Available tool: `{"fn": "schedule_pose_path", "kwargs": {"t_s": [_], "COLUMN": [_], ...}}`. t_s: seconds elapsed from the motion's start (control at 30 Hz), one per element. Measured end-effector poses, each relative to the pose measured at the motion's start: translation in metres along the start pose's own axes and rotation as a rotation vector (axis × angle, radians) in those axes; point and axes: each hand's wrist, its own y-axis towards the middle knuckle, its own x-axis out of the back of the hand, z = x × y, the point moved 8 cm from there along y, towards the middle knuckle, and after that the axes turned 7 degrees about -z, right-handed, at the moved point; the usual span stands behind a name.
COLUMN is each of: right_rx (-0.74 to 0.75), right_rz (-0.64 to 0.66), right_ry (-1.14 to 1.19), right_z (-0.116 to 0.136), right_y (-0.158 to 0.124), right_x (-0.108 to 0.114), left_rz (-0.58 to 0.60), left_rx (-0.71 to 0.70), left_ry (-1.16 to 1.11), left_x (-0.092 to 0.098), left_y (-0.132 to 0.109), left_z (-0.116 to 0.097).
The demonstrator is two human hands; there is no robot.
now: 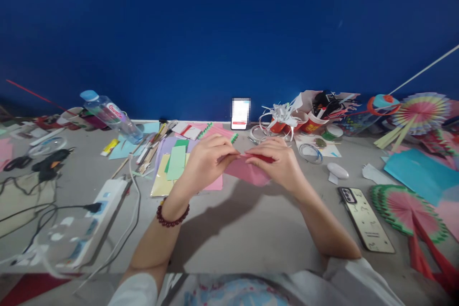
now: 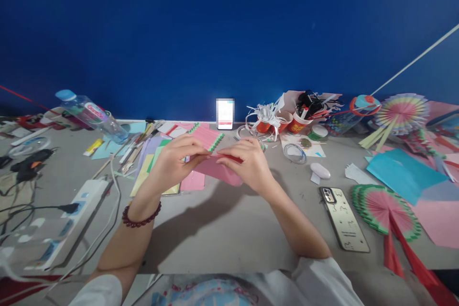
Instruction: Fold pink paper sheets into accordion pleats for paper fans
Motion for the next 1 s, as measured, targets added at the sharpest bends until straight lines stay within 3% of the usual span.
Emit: {"fn": "schedule_pose_path", "kwargs": {"t_s": [0.27, 0.73, 1.0], "right_rx": [-0.039, -0.141, 0.001], "right_rz": [0.037, -0.015, -0.105], "right_ry": [0.051, 0.104, -0.061], "right_z": [-0.004, -0.01, 0.008], "right_y": [0.005, 0.002, 0.0], "right_x": [0.01, 0.011, 0.013], "left_rz": [-0.059, -0.029, -0.03], "left_rx": [0.061, 0.023, -0.084], "left_ry": [-0.081, -0.092, 0.318], "left_x": [0.019, 0.016, 0.008], "left_y": [0.003, 0.004, 0.0], "left_z": [0.007, 0.005, -0.01]}}
